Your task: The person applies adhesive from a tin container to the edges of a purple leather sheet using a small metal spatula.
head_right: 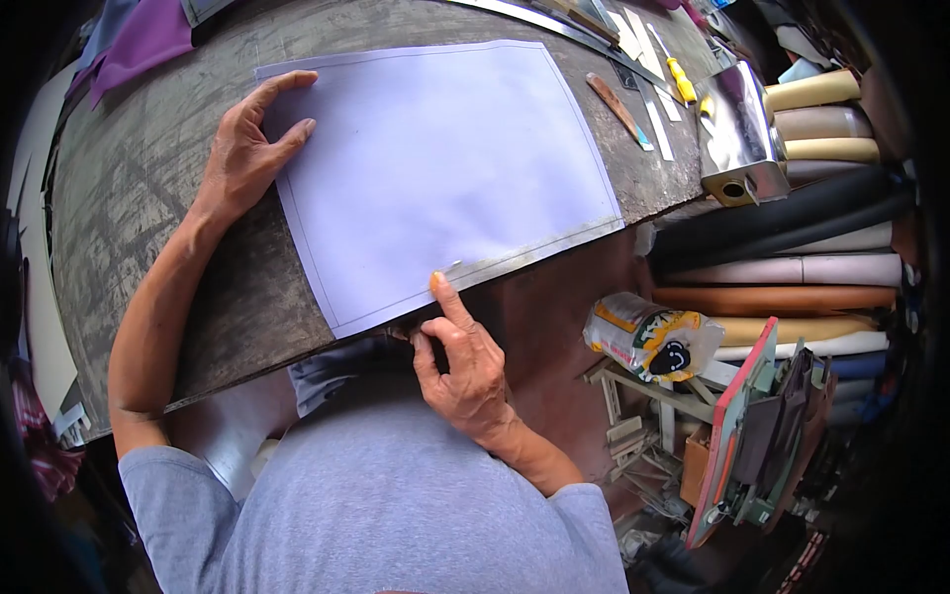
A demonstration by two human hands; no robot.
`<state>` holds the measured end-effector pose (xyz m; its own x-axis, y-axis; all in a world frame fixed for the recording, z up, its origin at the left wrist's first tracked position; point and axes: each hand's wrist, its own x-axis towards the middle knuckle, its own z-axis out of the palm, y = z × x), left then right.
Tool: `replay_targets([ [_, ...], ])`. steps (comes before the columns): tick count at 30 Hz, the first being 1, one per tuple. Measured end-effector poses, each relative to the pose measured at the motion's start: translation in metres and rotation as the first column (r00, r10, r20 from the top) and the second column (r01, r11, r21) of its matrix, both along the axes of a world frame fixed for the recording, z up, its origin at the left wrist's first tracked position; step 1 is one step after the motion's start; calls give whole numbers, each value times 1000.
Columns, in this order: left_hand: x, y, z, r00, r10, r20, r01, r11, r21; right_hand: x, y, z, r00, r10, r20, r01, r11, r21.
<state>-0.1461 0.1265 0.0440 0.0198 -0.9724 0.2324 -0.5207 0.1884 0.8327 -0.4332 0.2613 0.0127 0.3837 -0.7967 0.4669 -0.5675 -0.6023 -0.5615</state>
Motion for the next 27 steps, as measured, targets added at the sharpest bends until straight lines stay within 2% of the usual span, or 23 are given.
replay_targets([
  [3,2,-2,-6,1000,0,24,1,999,-36,12,7,4,983,77,-168,-93,992,-89],
  [4,3,-2,-7,999,-1,38,3,999,-54,16,8,-3,985,102,-140,-122,982,-145],
  [7,1,0,-2,1000,3,4,-3,999,43,23,9,-4,966,192,-173,-222,959,-178],
  [8,1,0,-2,1000,-3,10,3,1000,20,23,9,0,960,225,-166,-247,961,-126],
  [13,3,-2,-5,992,4,123,2,999,-51,20,7,6,971,185,-153,-206,969,-134],
  [16,4,-3,-7,993,4,115,1,999,-44,27,9,9,970,145,-196,-177,972,-156],
  [20,4,-3,-7,994,4,110,6,996,-89,36,14,1,938,215,-273,-278,936,-218],
  [23,3,-2,-4,999,1,52,-1,1000,-13,33,10,6,921,255,-295,-324,921,-214],
  [24,3,-2,-4,998,4,65,-1,999,-33,30,7,11,908,324,-265,-375,911,-171],
  [27,4,-2,-7,996,8,92,0,996,-86,20,3,14,941,302,-150,-327,927,-184],
])
